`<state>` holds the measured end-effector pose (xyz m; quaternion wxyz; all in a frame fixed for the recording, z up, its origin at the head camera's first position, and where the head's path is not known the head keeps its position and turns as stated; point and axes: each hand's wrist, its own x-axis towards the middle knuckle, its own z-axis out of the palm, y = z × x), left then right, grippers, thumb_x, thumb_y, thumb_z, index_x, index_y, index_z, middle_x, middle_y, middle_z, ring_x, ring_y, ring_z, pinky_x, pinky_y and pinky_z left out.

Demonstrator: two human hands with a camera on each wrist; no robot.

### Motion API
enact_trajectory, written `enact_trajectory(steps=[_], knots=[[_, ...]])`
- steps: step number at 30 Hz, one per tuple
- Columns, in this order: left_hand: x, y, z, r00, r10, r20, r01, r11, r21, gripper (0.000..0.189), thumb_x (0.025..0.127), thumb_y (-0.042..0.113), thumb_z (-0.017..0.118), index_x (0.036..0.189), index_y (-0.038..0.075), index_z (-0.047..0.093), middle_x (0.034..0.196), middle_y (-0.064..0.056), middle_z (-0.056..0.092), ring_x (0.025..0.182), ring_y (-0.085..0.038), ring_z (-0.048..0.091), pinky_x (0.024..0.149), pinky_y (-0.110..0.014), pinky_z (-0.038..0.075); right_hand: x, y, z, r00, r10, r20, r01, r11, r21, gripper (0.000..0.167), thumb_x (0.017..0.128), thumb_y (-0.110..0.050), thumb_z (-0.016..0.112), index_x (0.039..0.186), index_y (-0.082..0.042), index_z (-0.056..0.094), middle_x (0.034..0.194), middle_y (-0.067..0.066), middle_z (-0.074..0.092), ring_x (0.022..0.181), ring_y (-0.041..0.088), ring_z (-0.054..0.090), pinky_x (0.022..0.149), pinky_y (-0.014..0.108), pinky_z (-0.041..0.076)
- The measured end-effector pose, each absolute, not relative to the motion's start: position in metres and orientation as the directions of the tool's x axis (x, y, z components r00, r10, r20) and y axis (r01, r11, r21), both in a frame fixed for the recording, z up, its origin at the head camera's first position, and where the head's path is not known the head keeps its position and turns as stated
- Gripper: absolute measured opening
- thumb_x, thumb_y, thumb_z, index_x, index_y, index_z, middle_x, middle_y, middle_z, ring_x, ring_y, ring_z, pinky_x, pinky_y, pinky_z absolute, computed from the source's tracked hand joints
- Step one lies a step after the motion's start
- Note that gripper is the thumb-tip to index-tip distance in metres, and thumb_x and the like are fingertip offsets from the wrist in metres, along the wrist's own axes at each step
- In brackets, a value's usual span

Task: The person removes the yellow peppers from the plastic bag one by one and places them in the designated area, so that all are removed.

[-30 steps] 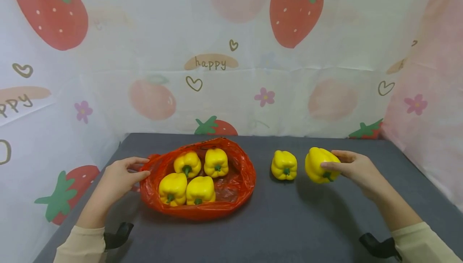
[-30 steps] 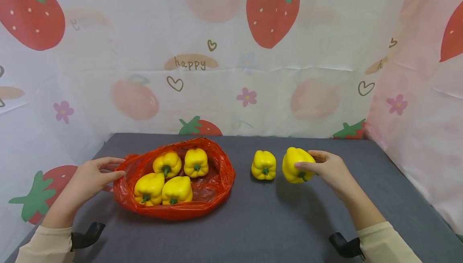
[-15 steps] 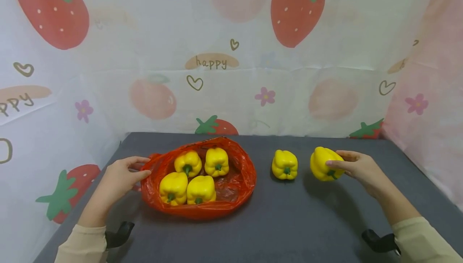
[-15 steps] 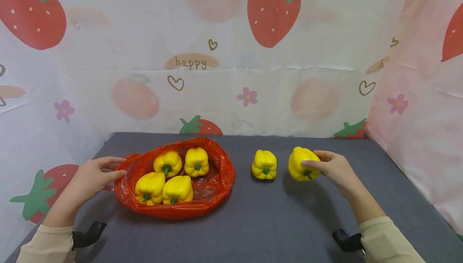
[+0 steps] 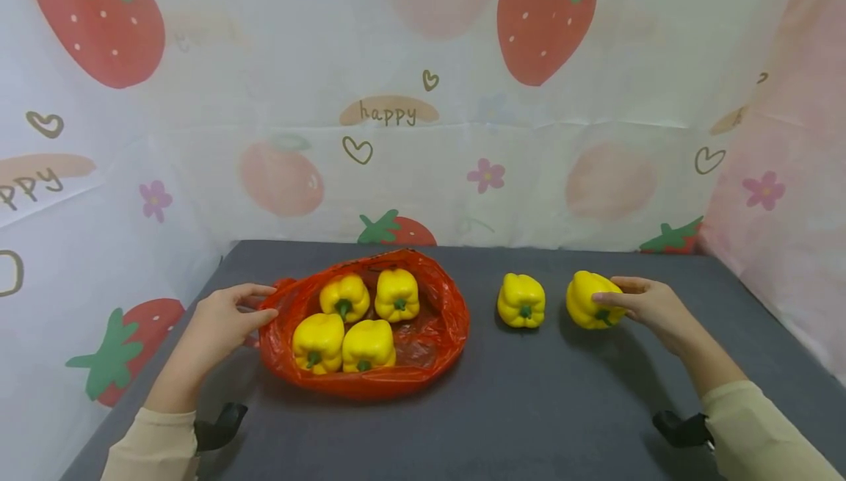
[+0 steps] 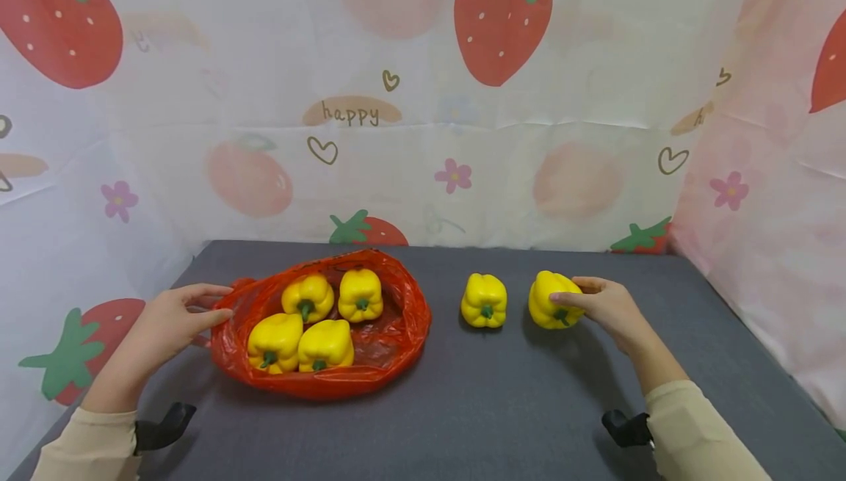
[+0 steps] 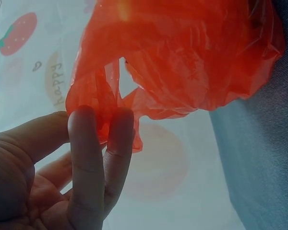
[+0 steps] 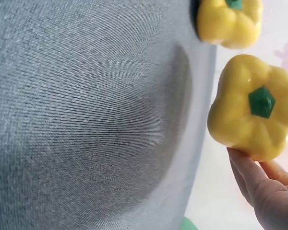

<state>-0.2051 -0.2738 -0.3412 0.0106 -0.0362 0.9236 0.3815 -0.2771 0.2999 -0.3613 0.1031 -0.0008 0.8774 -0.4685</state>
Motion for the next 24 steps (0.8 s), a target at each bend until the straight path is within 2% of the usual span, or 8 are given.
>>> enact_trajectory(steps=[17, 24], knots=[[-0.205, -0.273, -0.341, -0.997, -0.060, -0.044, -0.074, 0.712, 0.698, 0.052, 0.095, 0.026, 0.066, 0.137, -0.003, 0.053, 0.120, -0.027, 0.063, 0.070, -0.015, 0.068, 0.068, -0.036, 0.062, -0.290, 0.299, -0.374, -0.977, -0.083, -0.197, 0.109, 0.602, -0.791, 0.093, 0.095, -0.049, 0.062, 0.154, 0.009, 0.021, 0.158, 0.034, 0.022, 0.143, 0.047, 0.033, 0.116, 0.055, 0.036], [-0.204, -0.273, -0.341, -0.998, -0.055, -0.037, -0.065, 0.712, 0.699, 0.052, 0.095, 0.025, 0.066, 0.137, -0.003, 0.053, 0.120, -0.028, 0.063, 0.073, -0.016, 0.069, 0.069, -0.037, 0.062, -0.293, 0.300, -0.379, -0.975, -0.064, -0.214, 0.133, 0.604, -0.786, 0.098, 0.091, -0.052, 0.065, 0.154, 0.008, 0.019, 0.159, 0.033, 0.020, 0.144, 0.047, 0.030, 0.117, 0.056, 0.034]])
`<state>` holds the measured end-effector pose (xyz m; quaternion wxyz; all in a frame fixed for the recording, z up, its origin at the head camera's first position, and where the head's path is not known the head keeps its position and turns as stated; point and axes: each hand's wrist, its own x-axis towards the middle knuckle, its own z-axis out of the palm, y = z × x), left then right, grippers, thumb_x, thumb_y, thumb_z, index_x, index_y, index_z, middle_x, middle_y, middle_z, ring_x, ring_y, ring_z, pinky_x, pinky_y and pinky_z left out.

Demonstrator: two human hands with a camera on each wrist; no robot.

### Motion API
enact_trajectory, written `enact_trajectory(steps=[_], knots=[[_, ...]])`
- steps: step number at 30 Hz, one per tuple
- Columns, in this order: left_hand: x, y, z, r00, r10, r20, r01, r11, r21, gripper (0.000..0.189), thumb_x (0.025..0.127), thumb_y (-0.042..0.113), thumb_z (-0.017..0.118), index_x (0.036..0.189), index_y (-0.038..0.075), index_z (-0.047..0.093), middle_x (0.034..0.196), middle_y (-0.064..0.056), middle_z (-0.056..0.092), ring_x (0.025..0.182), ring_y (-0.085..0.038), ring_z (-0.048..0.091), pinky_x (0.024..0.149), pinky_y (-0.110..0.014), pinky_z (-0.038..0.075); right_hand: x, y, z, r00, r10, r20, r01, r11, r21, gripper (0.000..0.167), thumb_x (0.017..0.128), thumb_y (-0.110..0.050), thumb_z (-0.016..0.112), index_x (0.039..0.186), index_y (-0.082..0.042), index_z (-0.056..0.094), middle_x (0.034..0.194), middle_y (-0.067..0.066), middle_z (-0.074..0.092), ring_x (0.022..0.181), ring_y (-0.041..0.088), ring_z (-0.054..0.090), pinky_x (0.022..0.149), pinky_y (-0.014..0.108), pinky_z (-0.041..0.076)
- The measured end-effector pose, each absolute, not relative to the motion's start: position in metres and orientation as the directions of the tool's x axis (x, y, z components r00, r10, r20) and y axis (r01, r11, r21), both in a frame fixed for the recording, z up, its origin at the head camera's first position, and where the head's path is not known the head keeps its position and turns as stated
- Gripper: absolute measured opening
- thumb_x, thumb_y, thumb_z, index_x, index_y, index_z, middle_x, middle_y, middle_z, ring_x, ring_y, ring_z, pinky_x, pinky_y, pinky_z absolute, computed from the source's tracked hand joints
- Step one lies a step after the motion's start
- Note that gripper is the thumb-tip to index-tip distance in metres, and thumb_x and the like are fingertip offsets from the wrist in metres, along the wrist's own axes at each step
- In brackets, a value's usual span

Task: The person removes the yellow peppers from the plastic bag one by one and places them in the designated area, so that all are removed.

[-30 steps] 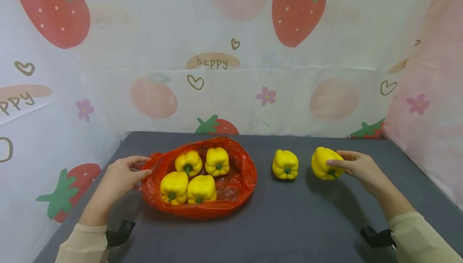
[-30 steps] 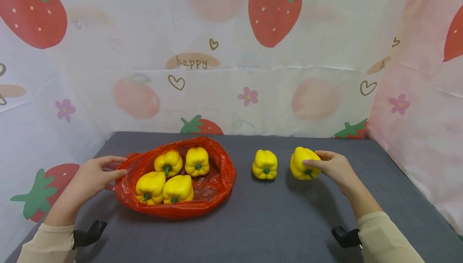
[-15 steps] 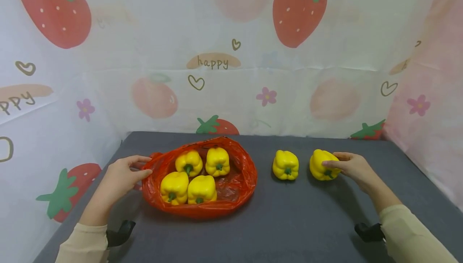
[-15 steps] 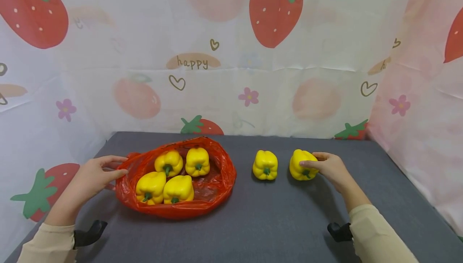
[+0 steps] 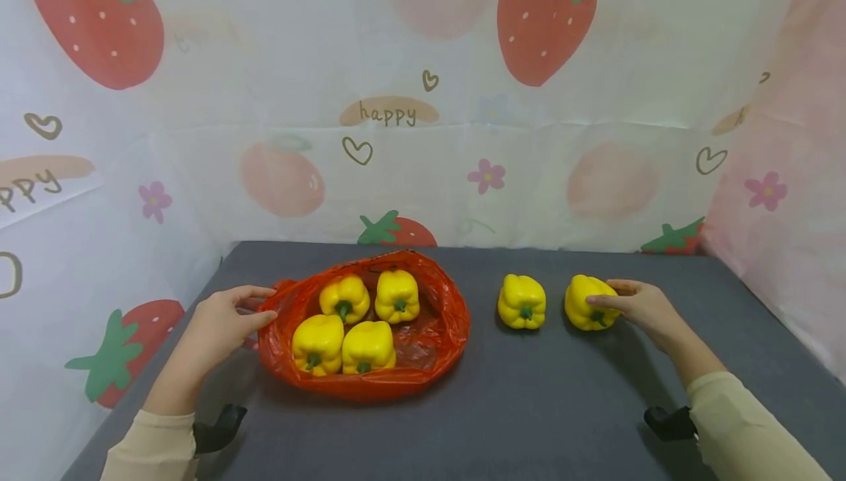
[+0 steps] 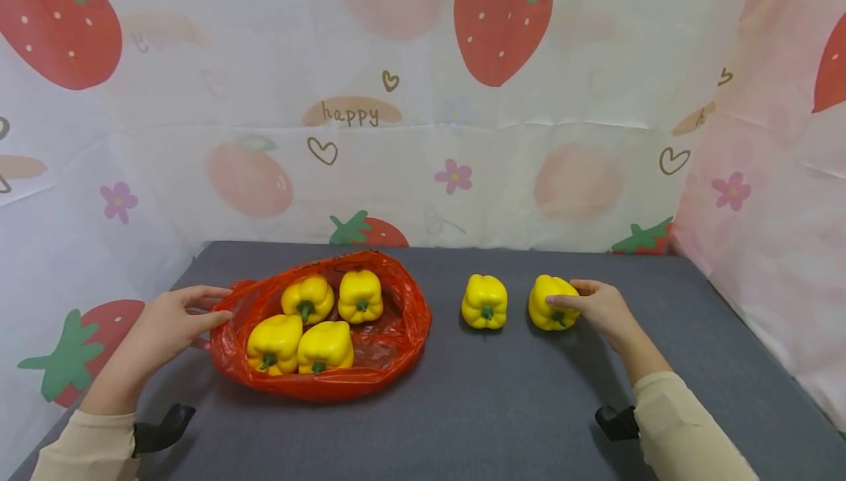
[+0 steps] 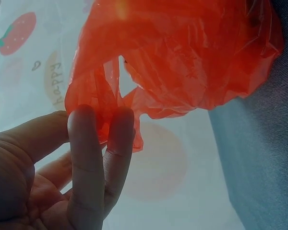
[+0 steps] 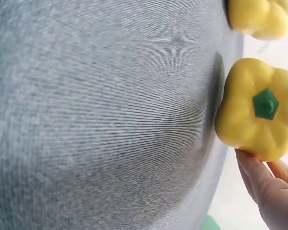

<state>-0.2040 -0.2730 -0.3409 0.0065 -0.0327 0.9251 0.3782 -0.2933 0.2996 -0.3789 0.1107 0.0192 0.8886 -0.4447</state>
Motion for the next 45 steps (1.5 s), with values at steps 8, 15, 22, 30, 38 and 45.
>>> enact_trajectory(steps=[8, 15, 22, 30, 38, 45], knots=[[-0.2040, -0.2724, -0.3409, -0.998, -0.054, -0.040, -0.067, 0.702, 0.709, 0.053, 0.095, 0.025, 0.066, 0.137, -0.004, 0.053, 0.121, -0.028, 0.063, 0.074, -0.016, 0.069, 0.069, -0.038, 0.063, -0.2961, 0.2993, -0.3822, -0.971, -0.047, -0.233, 0.155, 0.617, -0.771, 0.102, 0.090, -0.055, 0.066, 0.154, 0.008, 0.018, 0.159, 0.034, 0.020, 0.143, 0.047, 0.031, 0.116, 0.057, 0.035], [-0.2043, -0.2735, -0.3410, -0.997, -0.059, -0.043, -0.073, 0.704, 0.707, 0.053, 0.095, 0.025, 0.066, 0.137, -0.003, 0.053, 0.121, -0.028, 0.063, 0.075, -0.015, 0.068, 0.069, -0.037, 0.063, -0.2966, 0.2964, -0.3821, -0.971, -0.041, -0.234, 0.160, 0.614, -0.773, 0.100, 0.091, -0.055, 0.064, 0.155, 0.007, 0.018, 0.160, 0.033, 0.020, 0.143, 0.046, 0.031, 0.117, 0.057, 0.034], [-0.2033, -0.2732, -0.3399, -0.997, -0.060, -0.040, -0.071, 0.701, 0.710, 0.053, 0.095, 0.026, 0.066, 0.137, -0.003, 0.053, 0.122, -0.028, 0.062, 0.073, -0.015, 0.068, 0.068, -0.037, 0.062, -0.2966, 0.2952, -0.3821, -0.973, -0.027, -0.229, 0.164, 0.620, -0.767, 0.100, 0.091, -0.056, 0.063, 0.155, 0.007, 0.018, 0.160, 0.033, 0.019, 0.144, 0.047, 0.029, 0.117, 0.057, 0.033], [-0.2034, -0.2735, -0.3405, -0.997, -0.063, -0.044, -0.076, 0.697, 0.713, 0.052, 0.095, 0.025, 0.066, 0.137, -0.003, 0.053, 0.123, -0.029, 0.062, 0.071, -0.015, 0.069, 0.068, -0.036, 0.062, -0.2969, 0.2940, -0.3824, -0.974, -0.028, -0.225, 0.157, 0.636, -0.756, 0.101, 0.091, -0.056, 0.064, 0.155, 0.007, 0.018, 0.159, 0.034, 0.019, 0.144, 0.048, 0.028, 0.116, 0.058, 0.033], [-0.2041, -0.2742, -0.3413, -0.997, -0.062, -0.055, -0.082, 0.689, 0.720, 0.053, 0.095, 0.026, 0.066, 0.138, -0.003, 0.052, 0.123, -0.029, 0.062, 0.070, -0.016, 0.069, 0.068, -0.036, 0.062, -0.2966, 0.2932, -0.3816, -0.974, -0.036, -0.226, 0.153, 0.631, -0.761, 0.099, 0.092, -0.054, 0.063, 0.155, 0.007, 0.018, 0.159, 0.033, 0.019, 0.144, 0.048, 0.029, 0.117, 0.058, 0.033], [-0.2049, -0.2758, -0.3422, -0.997, -0.056, -0.047, -0.073, 0.707, 0.703, 0.053, 0.096, 0.027, 0.066, 0.138, -0.002, 0.052, 0.123, -0.028, 0.062, 0.065, -0.018, 0.068, 0.068, -0.034, 0.062, -0.2927, 0.2910, -0.3753, -0.981, -0.020, -0.191, 0.130, 0.660, -0.740, 0.100, 0.091, -0.057, 0.062, 0.155, 0.006, 0.019, 0.160, 0.031, 0.019, 0.145, 0.051, 0.022, 0.116, 0.063, 0.029]])
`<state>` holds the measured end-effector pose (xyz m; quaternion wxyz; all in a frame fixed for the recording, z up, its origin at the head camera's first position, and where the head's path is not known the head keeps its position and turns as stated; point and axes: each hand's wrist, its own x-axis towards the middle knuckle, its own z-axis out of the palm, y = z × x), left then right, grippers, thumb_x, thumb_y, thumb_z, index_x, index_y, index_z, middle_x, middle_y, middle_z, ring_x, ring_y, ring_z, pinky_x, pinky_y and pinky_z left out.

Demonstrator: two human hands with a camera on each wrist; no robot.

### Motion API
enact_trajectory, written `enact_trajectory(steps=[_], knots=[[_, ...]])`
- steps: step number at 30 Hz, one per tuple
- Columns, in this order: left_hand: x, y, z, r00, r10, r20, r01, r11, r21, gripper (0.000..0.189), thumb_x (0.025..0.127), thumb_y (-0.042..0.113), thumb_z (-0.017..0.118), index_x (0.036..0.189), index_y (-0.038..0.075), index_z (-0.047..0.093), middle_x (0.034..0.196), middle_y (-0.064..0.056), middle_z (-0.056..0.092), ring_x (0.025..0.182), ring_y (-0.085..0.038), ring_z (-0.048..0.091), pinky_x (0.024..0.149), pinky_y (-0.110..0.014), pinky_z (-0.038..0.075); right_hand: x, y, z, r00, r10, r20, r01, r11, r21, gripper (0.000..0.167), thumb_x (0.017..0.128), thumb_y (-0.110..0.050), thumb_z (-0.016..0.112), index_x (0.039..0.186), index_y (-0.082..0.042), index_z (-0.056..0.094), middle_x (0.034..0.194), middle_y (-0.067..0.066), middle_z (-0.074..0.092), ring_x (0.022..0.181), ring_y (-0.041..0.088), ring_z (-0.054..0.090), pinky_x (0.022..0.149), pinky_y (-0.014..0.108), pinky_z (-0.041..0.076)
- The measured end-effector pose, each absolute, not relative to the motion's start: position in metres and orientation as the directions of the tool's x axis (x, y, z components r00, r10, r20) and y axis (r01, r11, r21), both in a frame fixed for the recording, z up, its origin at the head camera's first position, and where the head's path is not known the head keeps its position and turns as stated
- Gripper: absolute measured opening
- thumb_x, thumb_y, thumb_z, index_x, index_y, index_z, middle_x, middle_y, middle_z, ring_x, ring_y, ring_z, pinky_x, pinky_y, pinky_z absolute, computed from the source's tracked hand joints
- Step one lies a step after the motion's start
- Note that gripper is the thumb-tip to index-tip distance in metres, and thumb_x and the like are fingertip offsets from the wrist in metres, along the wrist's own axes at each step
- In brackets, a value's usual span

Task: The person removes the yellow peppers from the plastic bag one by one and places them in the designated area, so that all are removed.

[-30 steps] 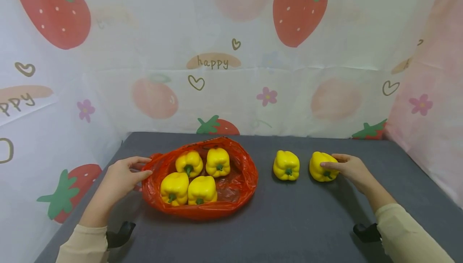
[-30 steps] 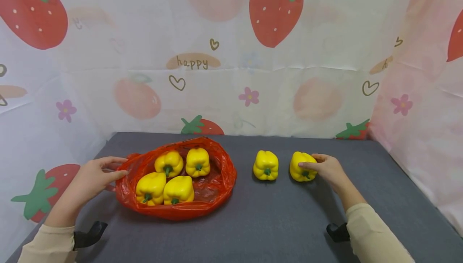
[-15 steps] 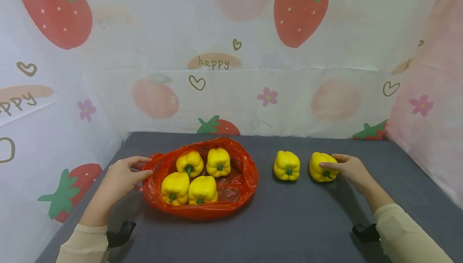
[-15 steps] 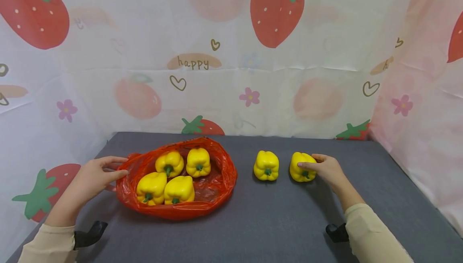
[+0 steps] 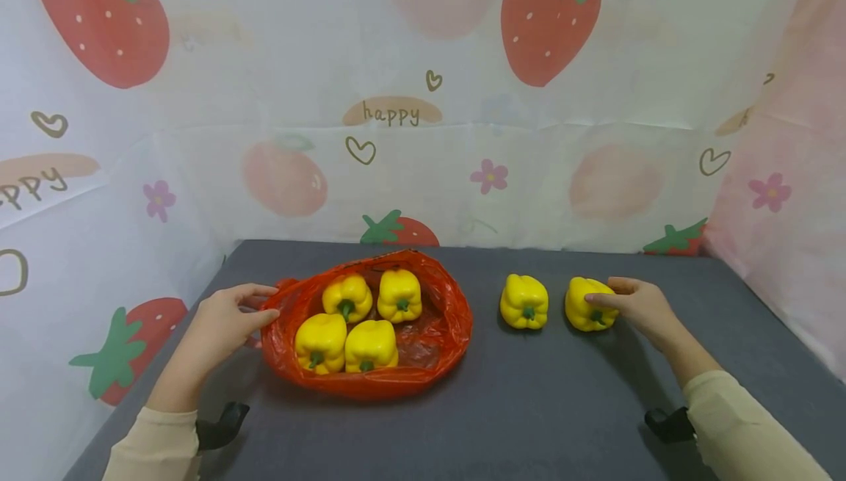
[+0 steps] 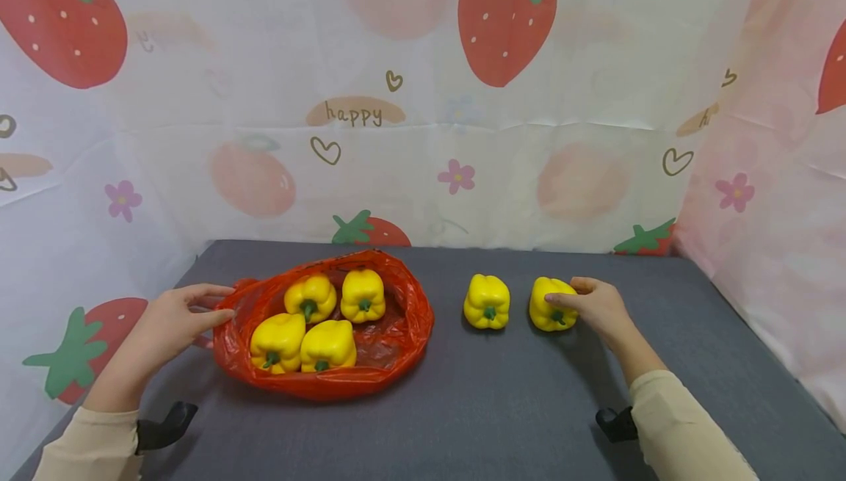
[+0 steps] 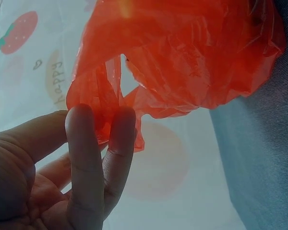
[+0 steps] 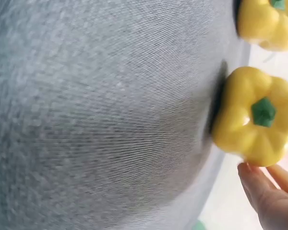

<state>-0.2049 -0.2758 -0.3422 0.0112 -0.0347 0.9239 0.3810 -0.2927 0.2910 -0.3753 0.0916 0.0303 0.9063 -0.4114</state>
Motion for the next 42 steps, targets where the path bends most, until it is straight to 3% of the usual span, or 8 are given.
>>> enact_trajectory(steps=[9, 14, 30, 42], knots=[[-0.204, -0.274, -0.341, -0.997, -0.058, -0.055, -0.080, 0.701, 0.708, 0.053, 0.096, 0.027, 0.065, 0.139, -0.001, 0.052, 0.125, -0.028, 0.061, 0.066, -0.016, 0.068, 0.069, -0.035, 0.062, -0.278, 0.271, -0.352, -0.994, 0.108, -0.008, 0.080, 0.679, -0.730, 0.095, 0.088, -0.063, 0.062, 0.152, 0.000, 0.034, 0.156, 0.025, 0.037, 0.140, 0.047, 0.037, 0.108, 0.062, 0.039], [-0.205, -0.275, -0.341, -0.997, -0.054, -0.050, -0.073, 0.701, 0.710, 0.054, 0.096, 0.027, 0.065, 0.139, -0.002, 0.052, 0.124, -0.028, 0.061, 0.067, -0.016, 0.068, 0.069, -0.037, 0.062, -0.266, 0.251, -0.337, -0.995, 0.095, 0.041, 0.030, 0.650, -0.760, 0.094, 0.084, -0.066, 0.065, 0.151, -0.006, 0.039, 0.153, 0.021, 0.043, 0.138, 0.043, 0.042, 0.107, 0.061, 0.041], [-0.204, -0.274, -0.342, -0.997, -0.057, -0.045, -0.072, 0.713, 0.697, 0.053, 0.096, 0.027, 0.065, 0.138, -0.002, 0.052, 0.123, -0.028, 0.062, 0.065, -0.016, 0.067, 0.069, -0.037, 0.062, -0.245, 0.184, -0.324, -0.997, -0.071, -0.004, -0.032, 0.506, -0.862, 0.079, 0.086, -0.053, 0.072, 0.146, -0.009, 0.047, 0.150, 0.014, 0.051, 0.138, 0.033, 0.047, 0.112, 0.054, 0.040], [-0.204, -0.274, -0.342, -0.997, -0.054, -0.048, -0.072, 0.709, 0.701, 0.053, 0.096, 0.026, 0.065, 0.138, -0.003, 0.052, 0.123, -0.029, 0.061, 0.068, -0.015, 0.067, 0.069, -0.036, 0.062, -0.244, 0.133, -0.339, -0.986, -0.166, -0.023, -0.044, 0.388, -0.921, 0.062, 0.087, -0.040, 0.076, 0.136, -0.008, 0.057, 0.141, 0.013, 0.059, 0.125, 0.029, 0.060, 0.102, 0.041, 0.054]])
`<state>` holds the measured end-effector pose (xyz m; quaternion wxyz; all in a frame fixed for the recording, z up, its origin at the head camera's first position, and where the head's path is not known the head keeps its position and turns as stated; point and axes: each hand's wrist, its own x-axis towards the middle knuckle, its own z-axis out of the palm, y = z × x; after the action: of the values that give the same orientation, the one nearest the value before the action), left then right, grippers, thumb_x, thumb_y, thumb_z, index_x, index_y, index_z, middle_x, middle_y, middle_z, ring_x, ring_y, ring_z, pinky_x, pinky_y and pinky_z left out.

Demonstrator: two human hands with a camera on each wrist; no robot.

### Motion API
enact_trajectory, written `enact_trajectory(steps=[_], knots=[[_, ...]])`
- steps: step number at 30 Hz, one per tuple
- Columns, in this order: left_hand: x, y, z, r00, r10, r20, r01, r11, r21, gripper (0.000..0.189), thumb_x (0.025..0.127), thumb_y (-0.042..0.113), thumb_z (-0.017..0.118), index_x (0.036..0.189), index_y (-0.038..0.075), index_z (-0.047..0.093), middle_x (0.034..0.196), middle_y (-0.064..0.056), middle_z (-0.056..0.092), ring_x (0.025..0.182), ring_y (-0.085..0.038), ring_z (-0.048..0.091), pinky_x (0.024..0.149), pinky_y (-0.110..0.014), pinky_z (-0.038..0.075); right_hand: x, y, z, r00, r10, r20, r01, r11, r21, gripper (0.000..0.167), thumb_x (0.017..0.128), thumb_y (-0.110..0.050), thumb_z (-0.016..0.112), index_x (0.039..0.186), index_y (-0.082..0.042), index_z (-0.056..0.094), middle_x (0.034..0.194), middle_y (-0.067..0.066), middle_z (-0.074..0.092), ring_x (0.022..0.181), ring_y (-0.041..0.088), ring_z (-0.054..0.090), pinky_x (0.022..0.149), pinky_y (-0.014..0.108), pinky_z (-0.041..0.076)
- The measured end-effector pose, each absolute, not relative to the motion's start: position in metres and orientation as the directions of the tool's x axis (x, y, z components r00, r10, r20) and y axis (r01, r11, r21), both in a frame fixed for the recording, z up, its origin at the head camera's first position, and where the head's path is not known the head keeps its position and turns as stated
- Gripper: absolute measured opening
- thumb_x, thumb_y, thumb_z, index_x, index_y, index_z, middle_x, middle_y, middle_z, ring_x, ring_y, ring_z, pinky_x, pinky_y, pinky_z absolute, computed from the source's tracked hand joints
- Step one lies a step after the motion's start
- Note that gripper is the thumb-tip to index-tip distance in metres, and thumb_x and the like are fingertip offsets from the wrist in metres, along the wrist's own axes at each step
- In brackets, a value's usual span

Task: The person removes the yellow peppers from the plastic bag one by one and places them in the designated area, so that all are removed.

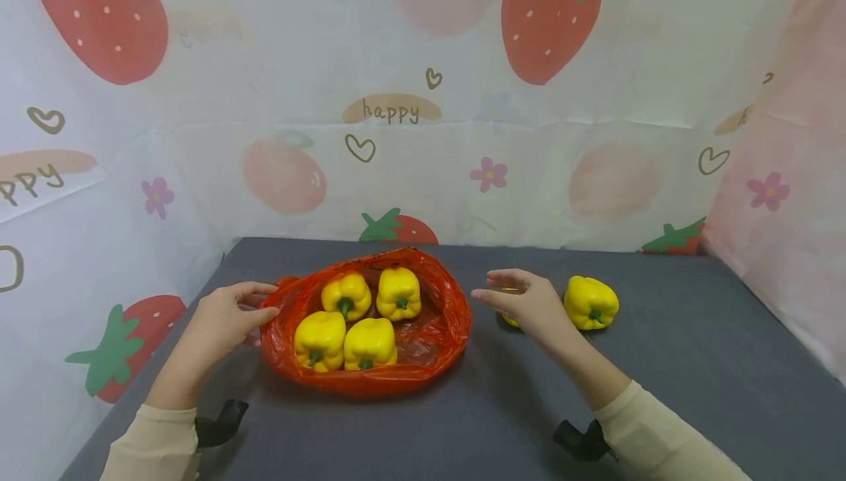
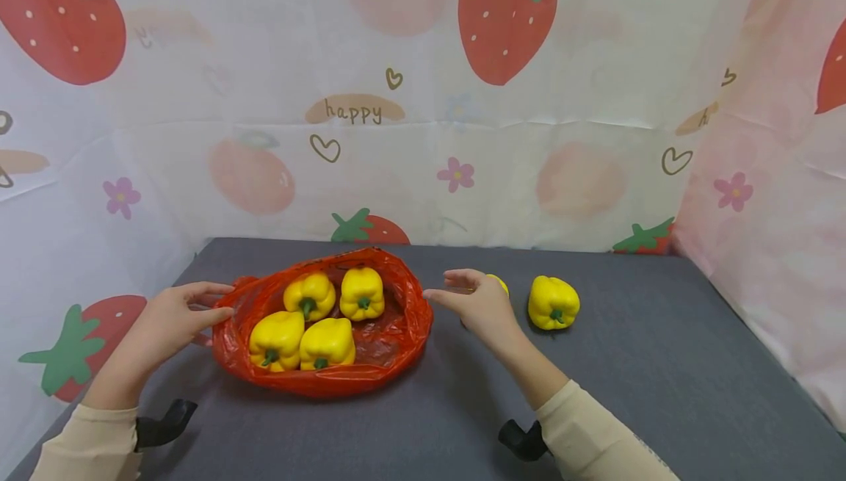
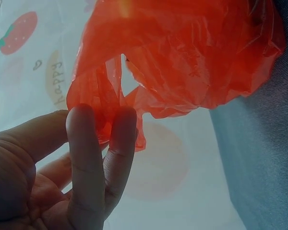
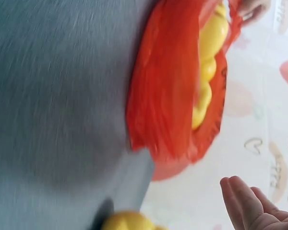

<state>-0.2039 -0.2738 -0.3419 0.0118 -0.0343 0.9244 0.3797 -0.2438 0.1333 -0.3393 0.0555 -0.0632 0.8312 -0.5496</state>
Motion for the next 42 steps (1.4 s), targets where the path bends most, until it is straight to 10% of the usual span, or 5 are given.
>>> enact_trajectory(steps=[42], knots=[[-0.203, -0.272, -0.340, -0.997, -0.052, -0.052, -0.074, 0.709, 0.702, 0.053, 0.096, 0.025, 0.065, 0.138, -0.003, 0.052, 0.122, -0.028, 0.062, 0.069, -0.015, 0.068, 0.069, -0.037, 0.062, -0.245, 0.029, -0.376, -0.858, -0.409, -0.309, 0.153, 0.371, -0.916, 0.067, 0.086, -0.042, 0.076, 0.133, 0.001, 0.056, 0.123, 0.013, 0.065, 0.103, 0.024, 0.068, 0.093, 0.039, 0.058]])
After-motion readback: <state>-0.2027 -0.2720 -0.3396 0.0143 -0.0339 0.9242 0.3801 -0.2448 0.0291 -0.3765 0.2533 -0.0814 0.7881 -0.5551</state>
